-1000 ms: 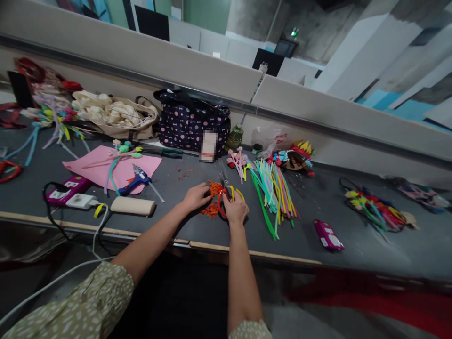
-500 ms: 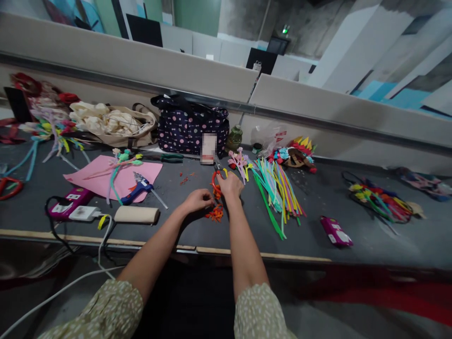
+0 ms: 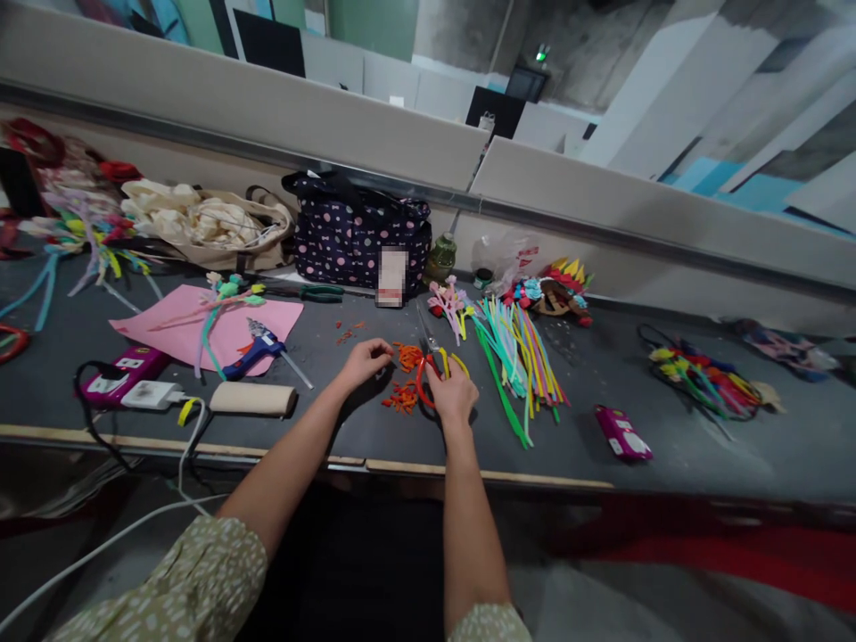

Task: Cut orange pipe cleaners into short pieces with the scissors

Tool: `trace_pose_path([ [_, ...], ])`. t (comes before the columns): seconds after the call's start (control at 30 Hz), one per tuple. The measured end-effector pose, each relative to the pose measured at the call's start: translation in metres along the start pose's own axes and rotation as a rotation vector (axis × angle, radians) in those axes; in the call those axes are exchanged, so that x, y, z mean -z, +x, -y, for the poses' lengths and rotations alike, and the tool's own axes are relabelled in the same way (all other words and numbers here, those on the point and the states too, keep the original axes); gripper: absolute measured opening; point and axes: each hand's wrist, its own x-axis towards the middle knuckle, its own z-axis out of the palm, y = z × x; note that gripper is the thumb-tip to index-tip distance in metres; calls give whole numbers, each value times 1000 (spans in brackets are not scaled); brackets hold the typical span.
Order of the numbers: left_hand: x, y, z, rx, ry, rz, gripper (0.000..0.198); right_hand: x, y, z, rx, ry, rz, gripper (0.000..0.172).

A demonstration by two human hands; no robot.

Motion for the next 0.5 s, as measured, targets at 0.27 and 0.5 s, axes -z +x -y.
trace_pose_path([
  [0.27, 2, -9, -11, -116, 384, 166, 18, -9, -7, -11, -27, 95, -82, 52],
  [0.5, 4, -12, -15, -170, 448, 245, 16, -8, -9, -10, -28, 73, -89, 52],
])
